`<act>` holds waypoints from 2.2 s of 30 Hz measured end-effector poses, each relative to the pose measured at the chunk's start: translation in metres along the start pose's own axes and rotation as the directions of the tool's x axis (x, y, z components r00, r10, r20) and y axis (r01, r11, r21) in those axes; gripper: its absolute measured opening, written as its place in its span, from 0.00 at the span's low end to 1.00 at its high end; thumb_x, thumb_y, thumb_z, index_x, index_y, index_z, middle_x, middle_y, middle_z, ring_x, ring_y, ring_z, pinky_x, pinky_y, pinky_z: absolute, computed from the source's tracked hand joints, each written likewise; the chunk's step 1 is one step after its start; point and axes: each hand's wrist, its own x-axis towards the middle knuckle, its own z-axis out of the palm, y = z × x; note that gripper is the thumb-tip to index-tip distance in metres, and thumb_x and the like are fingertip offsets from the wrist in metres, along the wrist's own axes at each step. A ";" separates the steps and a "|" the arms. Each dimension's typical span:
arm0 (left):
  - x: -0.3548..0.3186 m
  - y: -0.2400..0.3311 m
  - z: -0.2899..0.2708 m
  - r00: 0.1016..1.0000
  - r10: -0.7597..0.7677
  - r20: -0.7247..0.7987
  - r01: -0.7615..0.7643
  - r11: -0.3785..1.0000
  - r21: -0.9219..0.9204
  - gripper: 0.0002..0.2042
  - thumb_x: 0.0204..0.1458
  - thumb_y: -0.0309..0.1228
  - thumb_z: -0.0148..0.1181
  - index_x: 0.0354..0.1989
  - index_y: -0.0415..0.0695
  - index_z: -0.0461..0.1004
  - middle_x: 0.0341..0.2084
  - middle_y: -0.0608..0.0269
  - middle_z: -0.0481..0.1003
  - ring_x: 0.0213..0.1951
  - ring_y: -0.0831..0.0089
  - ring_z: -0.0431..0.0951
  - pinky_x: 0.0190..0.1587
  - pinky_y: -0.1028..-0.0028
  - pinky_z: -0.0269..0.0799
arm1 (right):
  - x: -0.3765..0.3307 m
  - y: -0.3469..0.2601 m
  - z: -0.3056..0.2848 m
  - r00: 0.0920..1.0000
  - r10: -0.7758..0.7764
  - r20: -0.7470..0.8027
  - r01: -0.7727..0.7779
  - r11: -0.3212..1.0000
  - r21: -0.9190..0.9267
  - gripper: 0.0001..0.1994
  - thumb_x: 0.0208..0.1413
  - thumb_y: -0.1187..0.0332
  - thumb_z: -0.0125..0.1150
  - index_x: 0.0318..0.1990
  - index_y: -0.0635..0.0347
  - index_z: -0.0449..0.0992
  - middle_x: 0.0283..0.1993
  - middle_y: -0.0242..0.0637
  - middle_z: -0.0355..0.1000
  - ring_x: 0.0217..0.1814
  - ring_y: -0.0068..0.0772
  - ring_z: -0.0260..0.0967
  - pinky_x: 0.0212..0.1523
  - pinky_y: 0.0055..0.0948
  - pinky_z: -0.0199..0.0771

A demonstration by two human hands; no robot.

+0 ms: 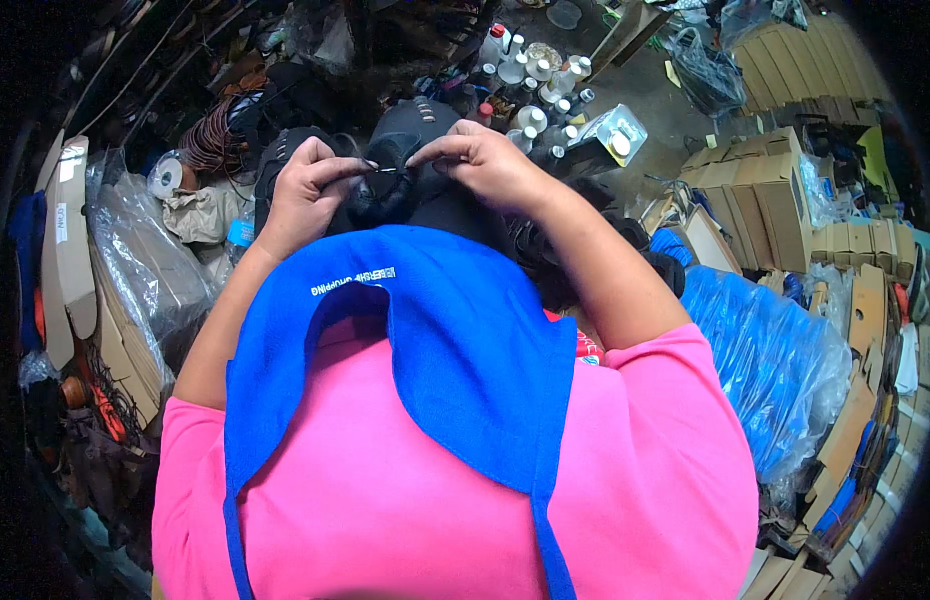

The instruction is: The person is manually stitching or threading a part of a black shoe by hand.

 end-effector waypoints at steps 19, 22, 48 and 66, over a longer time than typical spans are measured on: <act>0.009 -0.006 0.008 0.994 -0.049 0.093 0.051 0.998 -0.021 0.10 0.41 0.22 0.63 0.32 0.51 0.81 0.21 0.64 0.65 0.29 0.67 0.67 0.33 0.70 0.65 | 0.015 0.009 -0.011 0.986 0.036 0.160 -0.050 0.995 0.085 0.14 0.48 0.75 0.56 0.44 0.52 0.79 0.30 0.29 0.63 0.39 0.25 0.60 0.46 0.23 0.61; 0.016 -0.005 0.005 0.989 0.057 0.137 -0.051 0.998 -0.048 0.12 0.42 0.20 0.62 0.36 0.49 0.80 0.21 0.64 0.64 0.26 0.71 0.66 0.30 0.75 0.63 | 0.014 0.006 -0.012 0.983 0.032 0.182 -0.049 0.995 0.089 0.15 0.47 0.74 0.58 0.45 0.53 0.79 0.31 0.29 0.64 0.39 0.25 0.62 0.46 0.23 0.62; 0.029 0.017 -0.003 0.956 0.156 0.250 -0.227 0.931 0.286 0.05 0.42 0.29 0.60 0.28 0.45 0.76 0.24 0.57 0.73 0.34 0.58 0.74 0.36 0.61 0.68 | 0.024 -0.002 -0.005 0.990 0.075 0.117 -0.101 0.966 0.239 0.07 0.48 0.69 0.65 0.30 0.62 0.75 0.27 0.26 0.69 0.31 0.17 0.65 0.36 0.19 0.65; 0.029 0.020 -0.002 0.913 0.020 0.408 -0.109 0.974 0.197 0.06 0.50 0.25 0.51 0.36 0.38 0.68 0.28 0.44 0.73 0.35 0.46 0.73 0.37 0.59 0.68 | 0.002 0.000 -0.052 0.995 0.090 -0.036 -0.084 0.986 0.141 0.09 0.51 0.63 0.61 0.32 0.61 0.75 0.33 0.31 0.67 0.35 0.22 0.66 0.42 0.23 0.66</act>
